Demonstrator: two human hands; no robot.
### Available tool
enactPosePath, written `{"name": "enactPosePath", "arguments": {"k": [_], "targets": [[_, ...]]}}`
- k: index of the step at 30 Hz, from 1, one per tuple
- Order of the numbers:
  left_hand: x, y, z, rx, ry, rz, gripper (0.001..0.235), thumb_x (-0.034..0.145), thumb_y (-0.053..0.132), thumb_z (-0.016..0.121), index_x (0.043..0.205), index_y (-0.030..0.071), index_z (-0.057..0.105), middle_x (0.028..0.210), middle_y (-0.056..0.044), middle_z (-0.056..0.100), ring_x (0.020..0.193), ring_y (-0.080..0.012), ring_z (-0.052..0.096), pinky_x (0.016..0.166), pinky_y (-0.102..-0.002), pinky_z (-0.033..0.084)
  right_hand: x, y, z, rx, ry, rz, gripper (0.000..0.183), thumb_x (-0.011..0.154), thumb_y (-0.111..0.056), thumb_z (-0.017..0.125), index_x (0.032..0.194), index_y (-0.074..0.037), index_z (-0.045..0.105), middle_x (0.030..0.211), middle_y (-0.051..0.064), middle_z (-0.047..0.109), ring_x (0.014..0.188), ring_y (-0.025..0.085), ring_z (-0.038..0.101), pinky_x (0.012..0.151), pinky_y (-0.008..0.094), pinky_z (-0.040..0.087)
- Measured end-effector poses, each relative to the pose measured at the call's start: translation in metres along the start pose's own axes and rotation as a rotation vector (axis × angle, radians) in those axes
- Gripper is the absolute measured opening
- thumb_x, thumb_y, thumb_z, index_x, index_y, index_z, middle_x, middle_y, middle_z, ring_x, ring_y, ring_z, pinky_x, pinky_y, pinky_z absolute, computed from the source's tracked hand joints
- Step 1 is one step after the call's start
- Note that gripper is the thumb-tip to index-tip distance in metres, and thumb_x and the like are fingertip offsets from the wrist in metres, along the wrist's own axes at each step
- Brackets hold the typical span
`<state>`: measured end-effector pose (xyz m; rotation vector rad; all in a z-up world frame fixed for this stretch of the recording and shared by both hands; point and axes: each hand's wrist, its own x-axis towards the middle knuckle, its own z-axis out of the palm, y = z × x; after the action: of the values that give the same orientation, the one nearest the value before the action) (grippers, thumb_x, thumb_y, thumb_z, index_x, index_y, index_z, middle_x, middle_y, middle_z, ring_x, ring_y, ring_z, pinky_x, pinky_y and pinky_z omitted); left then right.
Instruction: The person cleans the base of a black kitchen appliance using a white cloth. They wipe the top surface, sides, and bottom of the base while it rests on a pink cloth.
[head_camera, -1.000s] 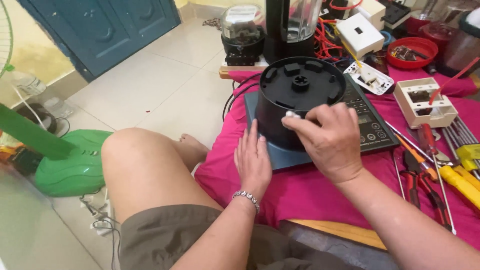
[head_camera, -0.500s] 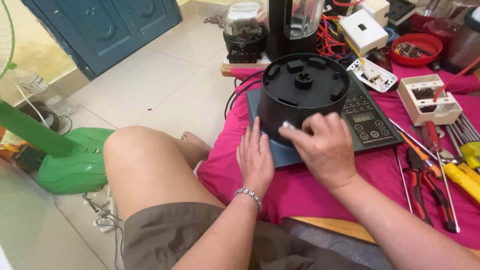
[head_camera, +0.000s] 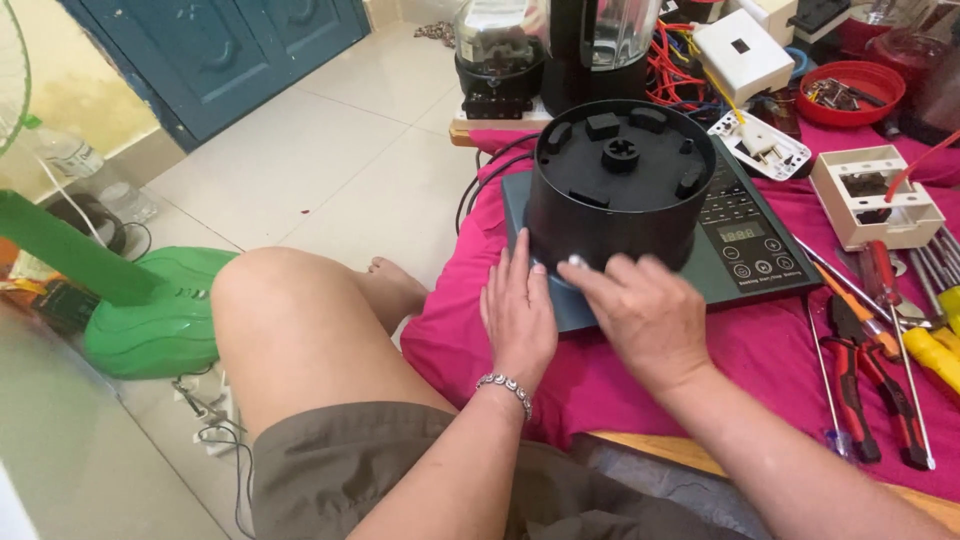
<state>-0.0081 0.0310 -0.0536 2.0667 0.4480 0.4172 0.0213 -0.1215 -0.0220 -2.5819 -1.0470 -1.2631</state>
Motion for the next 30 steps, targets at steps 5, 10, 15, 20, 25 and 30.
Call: {"name": "enactPosePath", "arguments": {"k": [5,10,15,20,25,30], "targets": [[0.002,-0.007,0.006,-0.014,0.050,0.052,0.054,0.107,0.032,0.040,0.161,0.032,0.034,0.159,-0.024,0.039,0.147,-0.0513,0.031,0.120,-0.062,0.017,-0.007,-0.008,-0.024,0.345,-0.299,0.209,0.039,0.103,-0.028,0.050,0.134,-0.047,0.066,0.070,0.001,0.060,0.069,0.024,0.070,0.063,0.039,0.059],[-0.031,0.017,-0.013,-0.007,0.296,0.196,0.040,0.095,0.025,0.066,0.133,0.016,0.060,0.120,-0.014,0.063,0.117,-0.0387,0.059,0.103,-0.050,0.040,-0.017,0.015,-0.045,0.348,-0.220,0.211,0.037,0.100,-0.028,0.058,0.132,-0.042,0.067,0.070,0.002,0.062,0.071,0.023,0.069,0.063,0.038,0.058],[-0.040,0.027,-0.007,-0.035,0.217,0.415,0.044,0.075,0.030,0.089,0.111,0.020,0.065,0.094,-0.003,0.065,0.095,-0.0279,0.065,0.089,-0.039,0.046,-0.024,0.048,-0.029,0.358,-0.051,0.275,0.029,0.098,-0.025,0.068,0.127,-0.029,0.074,0.083,0.002,0.067,0.084,0.023,0.069,0.076,0.037,0.057],[-0.040,0.041,-0.005,0.116,0.261,0.270,0.022,0.084,0.026,0.078,0.101,0.015,0.071,0.103,-0.003,0.062,0.098,-0.0236,0.053,0.090,-0.037,0.044,-0.022,0.124,-0.007,0.131,-0.279,0.763,0.052,0.107,-0.033,0.061,0.140,0.007,0.059,0.126,0.026,0.064,0.120,0.040,0.056,0.102,0.054,0.044],[-0.026,0.029,-0.009,-0.037,0.265,-0.024,0.055,0.084,0.034,0.080,0.131,0.014,0.059,0.130,-0.011,0.055,0.115,-0.0288,0.057,0.096,-0.042,0.052,-0.014,0.177,0.022,0.299,-0.590,0.983,0.065,0.104,-0.052,0.052,0.144,0.000,0.059,0.129,0.027,0.067,0.114,0.046,0.064,0.094,0.056,0.050],[-0.006,0.019,-0.030,-0.499,0.330,-0.200,0.040,0.096,0.028,0.057,0.130,0.008,0.059,0.127,-0.013,0.070,0.114,-0.0212,0.069,0.097,-0.032,0.055,-0.005,0.189,0.046,0.400,-0.717,1.019,0.066,0.108,-0.053,0.050,0.142,0.001,0.061,0.136,0.027,0.064,0.118,0.042,0.065,0.099,0.053,0.051]]}}
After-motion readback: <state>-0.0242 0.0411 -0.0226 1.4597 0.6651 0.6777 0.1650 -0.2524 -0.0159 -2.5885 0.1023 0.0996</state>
